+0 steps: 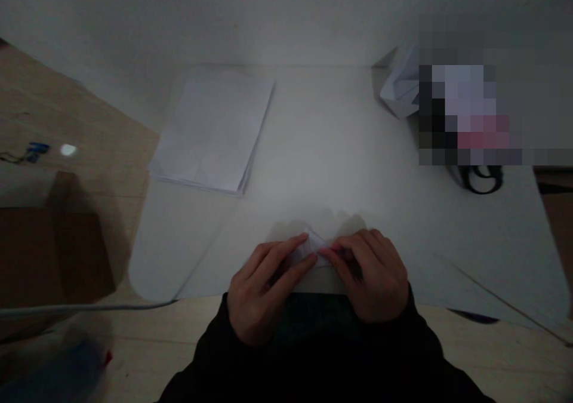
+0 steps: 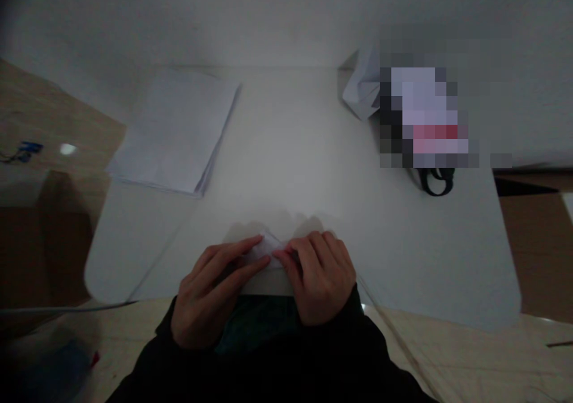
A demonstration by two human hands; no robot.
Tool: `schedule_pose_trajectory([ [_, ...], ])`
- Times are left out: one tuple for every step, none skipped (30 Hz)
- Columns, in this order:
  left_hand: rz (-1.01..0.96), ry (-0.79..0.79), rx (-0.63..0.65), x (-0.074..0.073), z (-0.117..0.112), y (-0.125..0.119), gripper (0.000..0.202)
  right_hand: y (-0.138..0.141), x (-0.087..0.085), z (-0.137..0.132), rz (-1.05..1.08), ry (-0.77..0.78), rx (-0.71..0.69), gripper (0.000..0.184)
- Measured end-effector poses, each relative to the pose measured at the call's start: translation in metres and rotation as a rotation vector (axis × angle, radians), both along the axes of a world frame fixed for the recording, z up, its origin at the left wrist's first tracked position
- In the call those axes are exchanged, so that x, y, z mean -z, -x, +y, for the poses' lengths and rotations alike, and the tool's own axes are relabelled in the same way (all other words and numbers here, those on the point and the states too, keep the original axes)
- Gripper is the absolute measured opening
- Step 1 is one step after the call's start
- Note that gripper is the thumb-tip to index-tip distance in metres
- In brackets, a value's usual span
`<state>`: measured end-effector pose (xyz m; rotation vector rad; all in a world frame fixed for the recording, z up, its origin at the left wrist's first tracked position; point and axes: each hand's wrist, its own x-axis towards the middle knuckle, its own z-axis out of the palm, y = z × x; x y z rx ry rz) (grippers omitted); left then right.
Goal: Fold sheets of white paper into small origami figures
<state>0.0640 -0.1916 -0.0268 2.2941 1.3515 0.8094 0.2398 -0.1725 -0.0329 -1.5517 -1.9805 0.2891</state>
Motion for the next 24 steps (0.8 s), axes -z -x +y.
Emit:
schedule_pose_trajectory([
  [0.01,-0.009,0.008,0.0,0.0,0.0,0.031,0.0,0.0,0.0,-0.003,-0.018,-0.005,0.022],
  [0.02,-0.017,0.016,0.001,-0.001,-0.001,0.032,0.0,0.0,0.0,-0.006,-0.043,-0.016,0.02],
  [0.026,-0.026,0.018,0.002,-0.002,-0.001,0.032,0.0,0.0,-0.001,-0.007,-0.08,-0.033,0.016],
  [0.029,-0.035,0.016,0.003,-0.002,-0.001,0.032,-0.001,0.0,-0.003,-0.009,-0.128,-0.061,0.012],
  [0.027,-0.043,0.01,0.004,-0.004,-0.002,0.032,-0.001,0.0,-0.005,-0.01,-0.181,-0.1,0.006],
  [0.022,-0.049,0.003,0.005,-0.005,-0.003,0.031,-0.001,0.001,-0.007,-0.014,-0.229,-0.145,0.002],
  [0.015,-0.051,-0.002,0.006,-0.006,-0.004,0.031,-0.002,0.001,-0.01,-0.02,-0.269,-0.192,0.004],
  [0.008,-0.05,-0.003,0.007,-0.007,-0.005,0.031,-0.002,0.001,-0.013,-0.027,-0.295,-0.232,0.007],
  [0.004,-0.047,-0.003,0.007,-0.008,-0.005,0.031,-0.003,0.002,-0.016,-0.038,-0.308,-0.262,0.009],
  [0.005,-0.045,-0.009,0.008,-0.008,-0.006,0.031,-0.004,0.002,-0.018,-0.052,-0.31,-0.278,0.011],
  [0.016,-0.046,-0.021,0.007,-0.008,-0.006,0.031,-0.005,0.002,-0.02,-0.065,-0.312,-0.282,0.014],
  [0.039,-0.052,-0.035,0.006,-0.008,-0.006,0.03,-0.007,0.003,-0.022,-0.075,-0.311,-0.284,0.015],
  [0.069,-0.063,-0.05,0.005,-0.007,-0.006,0.03,-0.009,0.003,-0.023,-0.081,-0.307,-0.285,0.017],
  [0.103,-0.075,-0.065,0.004,-0.006,-0.005,0.029,-0.012,0.003,-0.024,-0.084,-0.296,-0.285,0.017],
  [0.136,-0.087,-0.077,0.003,-0.004,-0.004,0.028,-0.015,0.003,-0.025,-0.083,-0.285,-0.286,0.018],
  [0.162,-0.099,-0.085,0.001,-0.003,-0.002,0.028,-0.019,0.003,-0.025,-0.078,-0.273,-0.283,0.019],
  [0.179,-0.11,-0.087,0.0,-0.002,0.0,0.027,-0.022,0.002,-0.026,-0.074,-0.258,-0.276,0.02],
  [0.186,-0.12,-0.084,-0.001,-0.001,0.002,0.028,-0.025,0.002,-0.026,-0.073,-0.247,-0.265,0.021],
  [0.188,-0.124,-0.072,-0.001,0.0,0.005,0.029,-0.028,0.001,-0.026,-0.074,-0.241,-0.251,0.021],
  [0.187,-0.125,-0.051,-0.001,0.0,0.008,0.03,-0.031,0.0,-0.026,-0.076,-0.24,-0.239,0.02],
  [0.187,-0.124,-0.025,0.0,0.0,0.011,0.032,-0.032,-0.001,-0.025,-0.079,-0.241,-0.231,0.019],
  [0.188,-0.121,0.002,0.001,0.0,0.014,0.034,-0.034,-0.001,-0.025,-0.079,-0.244,-0.224,0.018],
  [0.191,-0.119,0.024,0.002,-0.001,0.016,0.037,-0.035,-0.001,-0.025,-0.078,-0.248,-0.217,0.018],
  [0.194,-0.122,0.039,0.003,-0.002,0.019,0.038,-0.035,-0.001,-0.025,-0.075,-0.252,-0.211,0.017],
])
